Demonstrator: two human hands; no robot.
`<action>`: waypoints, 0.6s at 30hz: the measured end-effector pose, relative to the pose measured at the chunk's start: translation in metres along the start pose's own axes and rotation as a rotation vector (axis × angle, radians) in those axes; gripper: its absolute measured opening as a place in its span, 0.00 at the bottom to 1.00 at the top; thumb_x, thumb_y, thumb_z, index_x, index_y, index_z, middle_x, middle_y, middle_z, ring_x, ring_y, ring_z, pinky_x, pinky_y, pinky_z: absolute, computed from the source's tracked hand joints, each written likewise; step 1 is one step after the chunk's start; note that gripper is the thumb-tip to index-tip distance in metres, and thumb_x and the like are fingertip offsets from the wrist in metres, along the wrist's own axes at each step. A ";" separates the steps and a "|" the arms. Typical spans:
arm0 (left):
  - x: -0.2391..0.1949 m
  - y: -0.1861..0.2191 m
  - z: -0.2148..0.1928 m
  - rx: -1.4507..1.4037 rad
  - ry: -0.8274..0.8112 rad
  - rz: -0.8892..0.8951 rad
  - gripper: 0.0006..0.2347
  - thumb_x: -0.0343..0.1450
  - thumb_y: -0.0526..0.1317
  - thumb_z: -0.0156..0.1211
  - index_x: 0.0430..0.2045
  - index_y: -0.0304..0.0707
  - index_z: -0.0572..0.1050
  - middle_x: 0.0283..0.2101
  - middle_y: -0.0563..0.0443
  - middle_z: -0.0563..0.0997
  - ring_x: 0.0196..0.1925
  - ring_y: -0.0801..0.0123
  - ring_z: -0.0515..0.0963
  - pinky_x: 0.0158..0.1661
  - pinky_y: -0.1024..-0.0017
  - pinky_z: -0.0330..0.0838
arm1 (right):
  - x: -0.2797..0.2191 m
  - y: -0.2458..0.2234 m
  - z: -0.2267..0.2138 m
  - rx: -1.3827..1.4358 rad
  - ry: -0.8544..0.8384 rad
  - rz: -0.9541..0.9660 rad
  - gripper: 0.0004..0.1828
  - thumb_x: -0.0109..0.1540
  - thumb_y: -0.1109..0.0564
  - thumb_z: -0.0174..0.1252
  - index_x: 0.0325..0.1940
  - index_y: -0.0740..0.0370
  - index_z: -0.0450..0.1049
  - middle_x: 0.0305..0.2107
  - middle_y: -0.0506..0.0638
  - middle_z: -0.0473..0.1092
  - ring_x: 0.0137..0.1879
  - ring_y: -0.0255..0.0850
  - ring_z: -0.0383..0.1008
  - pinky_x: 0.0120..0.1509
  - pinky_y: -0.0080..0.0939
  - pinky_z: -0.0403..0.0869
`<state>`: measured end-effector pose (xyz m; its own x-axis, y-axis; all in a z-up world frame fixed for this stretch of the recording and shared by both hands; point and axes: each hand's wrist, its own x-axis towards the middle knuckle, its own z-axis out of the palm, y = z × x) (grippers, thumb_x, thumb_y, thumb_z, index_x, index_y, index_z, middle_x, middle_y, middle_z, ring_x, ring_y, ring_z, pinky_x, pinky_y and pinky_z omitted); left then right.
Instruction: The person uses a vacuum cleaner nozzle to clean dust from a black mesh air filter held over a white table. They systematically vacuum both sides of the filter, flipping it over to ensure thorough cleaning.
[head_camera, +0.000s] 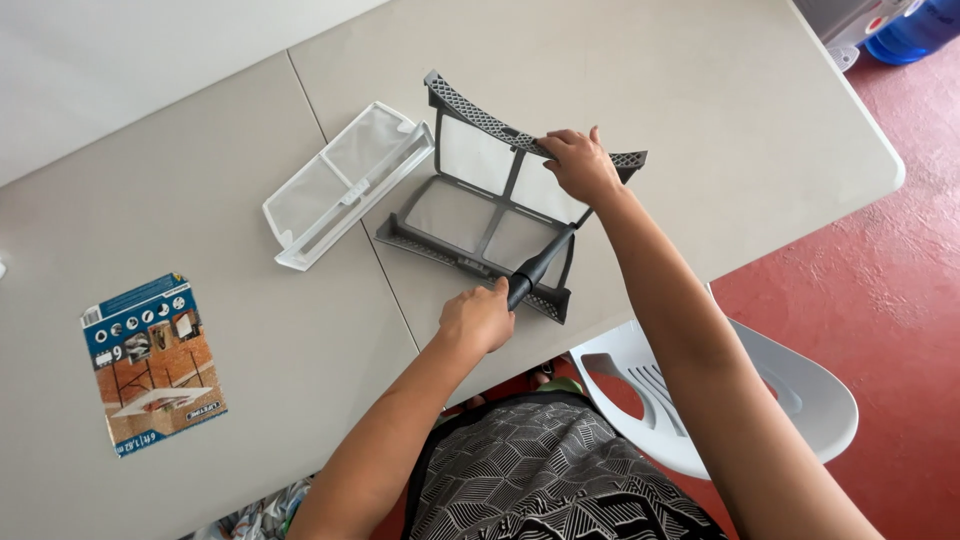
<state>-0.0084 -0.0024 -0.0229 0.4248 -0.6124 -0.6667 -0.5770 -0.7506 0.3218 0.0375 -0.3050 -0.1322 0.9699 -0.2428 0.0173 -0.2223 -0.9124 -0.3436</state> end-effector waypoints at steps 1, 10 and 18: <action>-0.004 0.003 -0.004 0.003 -0.004 0.006 0.27 0.72 0.42 0.48 0.69 0.34 0.63 0.42 0.26 0.83 0.39 0.43 0.86 0.38 0.52 0.81 | -0.016 -0.003 -0.002 -0.001 0.001 0.008 0.24 0.66 0.51 0.61 0.68 0.48 0.71 0.62 0.49 0.69 0.70 0.51 0.68 0.79 0.72 0.50; 0.003 0.010 -0.008 -0.048 0.006 0.009 0.27 0.73 0.42 0.49 0.69 0.31 0.62 0.47 0.22 0.81 0.46 0.40 0.85 0.45 0.49 0.79 | -0.198 -0.014 0.078 0.405 0.314 0.549 0.29 0.64 0.42 0.66 0.58 0.61 0.63 0.46 0.63 0.64 0.54 0.64 0.72 0.54 0.67 0.75; -0.016 0.014 -0.039 -0.039 0.031 -0.002 0.28 0.73 0.44 0.47 0.70 0.33 0.60 0.50 0.23 0.81 0.53 0.35 0.82 0.51 0.44 0.77 | -0.208 -0.029 0.104 1.107 0.087 0.865 0.25 0.70 0.43 0.57 0.57 0.69 0.71 0.50 0.73 0.59 0.55 0.72 0.71 0.43 0.60 0.84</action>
<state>0.0037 -0.0125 0.0182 0.4473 -0.6179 -0.6466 -0.5485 -0.7606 0.3473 -0.1477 -0.1933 -0.2232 0.5506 -0.6422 -0.5333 -0.5053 0.2520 -0.8253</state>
